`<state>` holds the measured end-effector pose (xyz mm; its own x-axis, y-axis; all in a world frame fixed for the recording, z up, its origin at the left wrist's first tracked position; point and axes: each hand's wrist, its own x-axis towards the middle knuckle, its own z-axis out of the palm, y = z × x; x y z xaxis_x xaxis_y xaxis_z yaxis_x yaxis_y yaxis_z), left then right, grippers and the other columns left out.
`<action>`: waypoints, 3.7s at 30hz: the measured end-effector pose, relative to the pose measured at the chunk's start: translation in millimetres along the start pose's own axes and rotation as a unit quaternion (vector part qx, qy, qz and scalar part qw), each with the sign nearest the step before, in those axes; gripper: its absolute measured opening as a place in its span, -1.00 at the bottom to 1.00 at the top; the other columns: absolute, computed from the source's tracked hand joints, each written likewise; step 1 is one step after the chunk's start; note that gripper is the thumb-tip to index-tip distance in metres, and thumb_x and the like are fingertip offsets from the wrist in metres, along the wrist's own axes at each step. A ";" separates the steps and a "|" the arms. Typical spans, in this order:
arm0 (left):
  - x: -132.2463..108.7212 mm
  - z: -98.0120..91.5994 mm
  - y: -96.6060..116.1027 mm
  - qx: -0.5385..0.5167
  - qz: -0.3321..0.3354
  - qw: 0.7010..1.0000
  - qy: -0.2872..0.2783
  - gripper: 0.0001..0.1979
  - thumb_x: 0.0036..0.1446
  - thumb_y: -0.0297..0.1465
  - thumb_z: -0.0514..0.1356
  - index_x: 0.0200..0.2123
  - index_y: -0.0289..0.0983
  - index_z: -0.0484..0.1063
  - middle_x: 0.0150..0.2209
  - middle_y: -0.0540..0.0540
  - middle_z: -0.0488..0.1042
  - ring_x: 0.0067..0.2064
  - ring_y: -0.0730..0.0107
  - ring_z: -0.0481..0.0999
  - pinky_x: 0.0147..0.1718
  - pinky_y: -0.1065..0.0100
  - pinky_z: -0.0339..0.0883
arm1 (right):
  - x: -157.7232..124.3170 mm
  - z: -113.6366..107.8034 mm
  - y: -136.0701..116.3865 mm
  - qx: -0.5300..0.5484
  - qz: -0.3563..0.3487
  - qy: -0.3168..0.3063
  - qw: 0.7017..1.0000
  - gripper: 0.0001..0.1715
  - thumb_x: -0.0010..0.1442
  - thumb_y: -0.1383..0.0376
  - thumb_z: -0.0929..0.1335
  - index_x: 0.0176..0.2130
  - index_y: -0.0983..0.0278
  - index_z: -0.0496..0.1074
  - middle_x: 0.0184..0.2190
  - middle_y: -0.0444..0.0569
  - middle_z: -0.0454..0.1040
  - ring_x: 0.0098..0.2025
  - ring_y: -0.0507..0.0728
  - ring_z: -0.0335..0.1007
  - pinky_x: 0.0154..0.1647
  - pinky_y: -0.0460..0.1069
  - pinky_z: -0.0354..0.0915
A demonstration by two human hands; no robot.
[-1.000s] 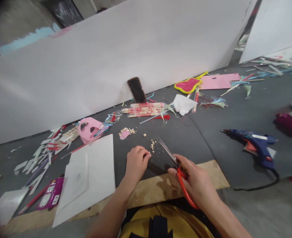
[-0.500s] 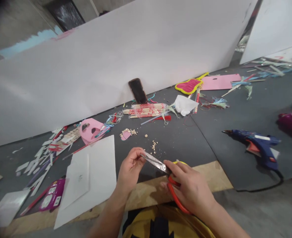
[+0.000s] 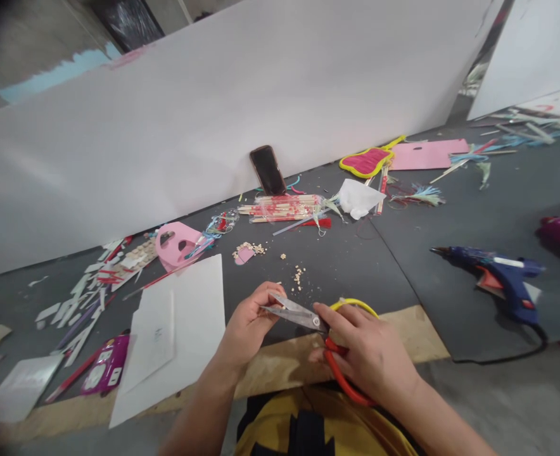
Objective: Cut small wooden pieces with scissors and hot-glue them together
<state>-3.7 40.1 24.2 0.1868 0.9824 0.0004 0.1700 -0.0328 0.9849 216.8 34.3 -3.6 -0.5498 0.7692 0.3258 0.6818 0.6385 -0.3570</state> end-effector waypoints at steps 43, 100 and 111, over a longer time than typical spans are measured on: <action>-2.6 3.3 -9.7 -0.056 0.001 0.998 0.000 -0.81 0.13 -0.30 0.16 -0.43 -0.30 0.38 -0.33 -0.05 0.31 -0.29 0.39 0.30 -0.26 0.40 0.18 | -0.3 -8.3 3.4 0.059 0.007 -0.067 0.996 -0.39 0.05 0.30 0.34 0.11 0.23 0.27 -0.27 0.03 0.49 -0.31 0.14 0.47 -0.39 -0.06 0.32; 26.0 -14.8 -48.7 0.543 0.008 0.835 0.093 -0.86 0.14 -0.40 0.13 -0.36 -0.14 0.51 -0.25 -0.06 0.46 -0.14 0.20 0.30 -0.20 0.18 0.06 | -11.4 7.2 8.8 0.165 0.208 -0.038 0.963 -0.49 0.17 0.03 0.26 0.02 0.24 0.34 -0.33 -0.03 0.57 -0.40 0.10 0.50 -0.44 -0.11 0.36; 27.2 -26.4 -48.9 0.535 -0.079 0.834 0.113 -0.90 0.10 -0.36 0.17 -0.29 -0.17 0.46 -0.22 -0.09 0.47 -0.12 0.15 0.34 -0.20 0.22 0.12 | -13.5 7.2 7.4 0.162 0.208 -0.050 0.963 -0.53 0.18 0.03 0.25 -0.01 0.22 0.34 -0.45 -0.08 0.53 -0.48 0.09 0.46 -0.50 -0.09 0.32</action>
<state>-32.4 73.2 -19.4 -0.0866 0.9956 0.0367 0.9634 0.0743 0.2576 225.7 28.8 -16.9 -0.3160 0.9486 0.0152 0.6753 0.2361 -0.6987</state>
